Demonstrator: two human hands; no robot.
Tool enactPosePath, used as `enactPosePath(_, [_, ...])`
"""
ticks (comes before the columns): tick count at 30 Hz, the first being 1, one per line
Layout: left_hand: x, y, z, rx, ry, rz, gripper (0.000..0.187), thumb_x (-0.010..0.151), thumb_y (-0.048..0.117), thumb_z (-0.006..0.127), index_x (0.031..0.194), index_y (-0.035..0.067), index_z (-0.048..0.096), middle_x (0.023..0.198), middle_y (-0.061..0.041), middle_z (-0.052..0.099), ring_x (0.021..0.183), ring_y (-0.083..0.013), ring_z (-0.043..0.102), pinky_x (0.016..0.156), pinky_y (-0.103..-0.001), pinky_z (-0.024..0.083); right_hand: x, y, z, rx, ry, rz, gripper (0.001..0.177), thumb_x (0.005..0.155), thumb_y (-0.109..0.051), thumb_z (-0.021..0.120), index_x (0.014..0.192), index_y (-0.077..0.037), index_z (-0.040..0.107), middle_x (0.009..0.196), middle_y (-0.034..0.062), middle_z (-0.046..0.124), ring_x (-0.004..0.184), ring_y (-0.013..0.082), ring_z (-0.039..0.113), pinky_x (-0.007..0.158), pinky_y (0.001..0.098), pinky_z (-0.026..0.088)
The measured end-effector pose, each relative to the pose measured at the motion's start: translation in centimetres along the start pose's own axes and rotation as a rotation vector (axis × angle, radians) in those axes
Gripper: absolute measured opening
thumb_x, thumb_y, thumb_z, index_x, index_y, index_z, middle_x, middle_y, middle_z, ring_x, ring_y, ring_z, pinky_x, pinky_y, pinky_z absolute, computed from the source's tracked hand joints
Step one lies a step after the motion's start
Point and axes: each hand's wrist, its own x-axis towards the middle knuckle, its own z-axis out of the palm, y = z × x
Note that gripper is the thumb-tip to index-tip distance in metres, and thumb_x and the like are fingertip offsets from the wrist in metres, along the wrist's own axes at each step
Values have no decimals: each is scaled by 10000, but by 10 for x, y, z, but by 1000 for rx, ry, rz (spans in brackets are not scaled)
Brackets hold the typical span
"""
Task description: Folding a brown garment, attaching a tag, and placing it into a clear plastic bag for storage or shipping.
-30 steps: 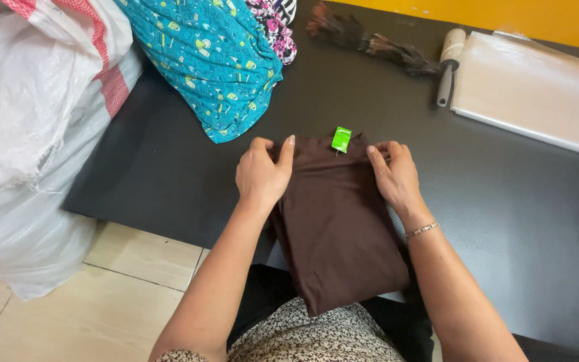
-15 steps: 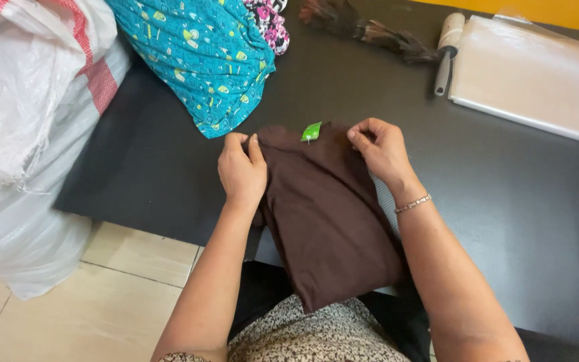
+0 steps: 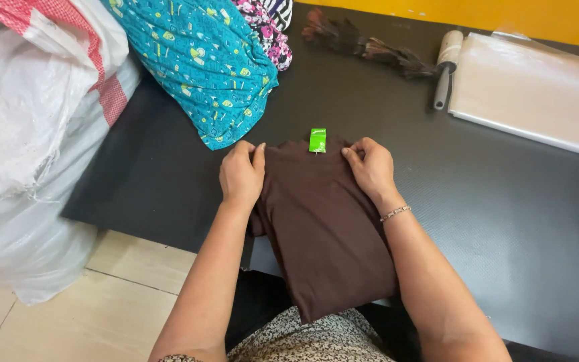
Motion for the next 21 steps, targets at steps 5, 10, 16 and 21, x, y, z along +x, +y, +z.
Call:
enactPosePath(5, [-17,42,-39,173,293,254,245,1012,330,608,1091,100,633,1041,-83,586,893,-349,658,782,-456,546,2,0,1,9,7,-7,225,947,-348,748,990,-127,752,831,110,727,877,345,717,729,442,555])
enactPosePath(10, [-66,87,-51,62,35,483,484,1011,385,584,1315,8,604,1447,-264,455,1379,-533,401,1106,-678,310,5,-8,-11,129,14,49,347,1029,-420,677,1054,-81,745,888,128,731,920,307,712,752,411,553])
enactPosePath(16, [-80,91,-50,208,-385,394,747,1010,570,466,1557,67,391,1630,-294,247,1507,-559,90,1153,-749,-5,-22,-112,-64,-86,-229,185,578,960,-681,602,1150,-158,759,1076,134,761,1159,367,672,933,495,535])
enactPosePath(21, [-79,90,-49,290,-497,356,792,990,635,407,1590,127,312,1658,-268,163,1517,-552,5,1144,-769,-51,-18,-158,-50,-321,-419,197,711,861,-753,584,1114,-109,747,1161,187,740,1221,418,643,1024,498,495])
